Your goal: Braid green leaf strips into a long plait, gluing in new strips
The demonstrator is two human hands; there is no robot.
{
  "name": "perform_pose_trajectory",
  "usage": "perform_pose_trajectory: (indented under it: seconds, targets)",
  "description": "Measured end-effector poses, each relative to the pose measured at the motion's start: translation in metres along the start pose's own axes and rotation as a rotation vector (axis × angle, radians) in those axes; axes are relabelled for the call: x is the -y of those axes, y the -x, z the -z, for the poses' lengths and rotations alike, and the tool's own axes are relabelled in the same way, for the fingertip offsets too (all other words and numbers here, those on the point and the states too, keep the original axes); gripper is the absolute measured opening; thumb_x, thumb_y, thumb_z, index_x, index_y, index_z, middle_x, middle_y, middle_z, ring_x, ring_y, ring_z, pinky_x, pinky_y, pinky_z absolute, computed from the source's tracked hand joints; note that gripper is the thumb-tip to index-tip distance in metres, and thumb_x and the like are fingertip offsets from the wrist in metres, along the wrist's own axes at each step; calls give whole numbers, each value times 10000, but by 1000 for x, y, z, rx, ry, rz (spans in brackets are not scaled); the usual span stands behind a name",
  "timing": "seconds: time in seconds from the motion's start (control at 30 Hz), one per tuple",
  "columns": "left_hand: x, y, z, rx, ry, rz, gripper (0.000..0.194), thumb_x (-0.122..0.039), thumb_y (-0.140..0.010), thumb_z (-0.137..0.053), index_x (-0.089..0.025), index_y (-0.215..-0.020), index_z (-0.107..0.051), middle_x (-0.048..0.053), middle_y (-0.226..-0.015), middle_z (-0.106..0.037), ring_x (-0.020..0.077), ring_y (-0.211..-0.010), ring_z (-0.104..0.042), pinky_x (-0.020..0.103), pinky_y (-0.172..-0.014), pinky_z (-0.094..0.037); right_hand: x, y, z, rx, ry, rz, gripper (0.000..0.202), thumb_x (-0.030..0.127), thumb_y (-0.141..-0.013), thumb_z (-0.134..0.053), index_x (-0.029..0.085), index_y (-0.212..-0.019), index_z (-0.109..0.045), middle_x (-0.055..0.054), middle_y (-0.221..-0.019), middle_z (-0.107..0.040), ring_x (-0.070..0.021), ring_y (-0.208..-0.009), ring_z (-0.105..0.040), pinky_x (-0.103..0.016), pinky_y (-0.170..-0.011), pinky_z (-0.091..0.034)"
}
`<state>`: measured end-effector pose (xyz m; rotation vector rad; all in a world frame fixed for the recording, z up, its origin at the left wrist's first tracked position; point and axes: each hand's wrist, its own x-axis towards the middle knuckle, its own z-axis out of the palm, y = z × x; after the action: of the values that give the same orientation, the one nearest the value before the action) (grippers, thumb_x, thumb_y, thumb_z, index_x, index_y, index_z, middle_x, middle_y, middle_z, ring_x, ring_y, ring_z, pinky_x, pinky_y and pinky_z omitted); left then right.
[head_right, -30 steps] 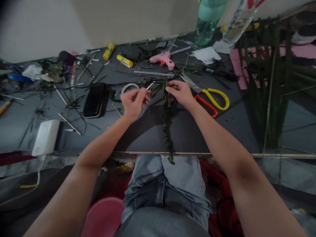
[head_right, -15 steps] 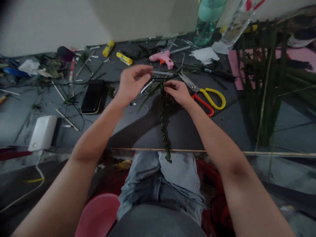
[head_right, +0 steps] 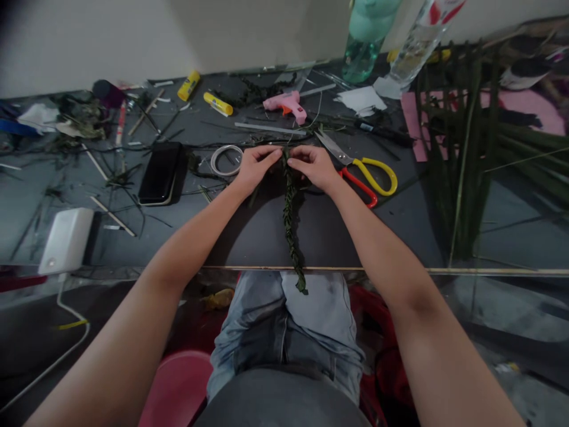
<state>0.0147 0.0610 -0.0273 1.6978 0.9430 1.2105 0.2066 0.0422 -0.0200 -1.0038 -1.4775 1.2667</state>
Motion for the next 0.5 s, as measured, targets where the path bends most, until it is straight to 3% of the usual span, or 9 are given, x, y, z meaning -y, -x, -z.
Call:
perform_pose_trajectory:
  seconds: [0.1, 0.3, 0.5]
  targets:
    - [5, 3, 1, 26, 55, 10, 492, -663, -788, -735, -226, -992, -830, 32, -840, -789, 125, -657, -649, 264, -610, -536, 1, 1, 1, 33, 45, 7, 293, 397, -718, -823, 191, -877, -689, 1, -700, -598, -103, -561, -480, -245, -466, -409]
    - [-8, 4, 2, 62, 85, 35, 432, -615, -762, -790, -229, -953, -823, 62, -1003, -816, 186, -946, -739, 330, -914, -588, 4, 2, 2, 82, 89, -11, 317, 434, -735, -821, 189, -873, -675, 11, -683, -541, -102, -567, -439, -260, -492, -415]
    - [-9, 6, 3, 58, 74, 56, 339, -525, -786, -801, -237, -963, -827, 53, -1003, -819, 187, -943, -739, 326, -906, -583, 6, 2, 1, 76, 93, -20, 324, 444, -722, -824, 199, -851, -657, 6, -687, -562, -100, -563, -455, -240, -459, -374]
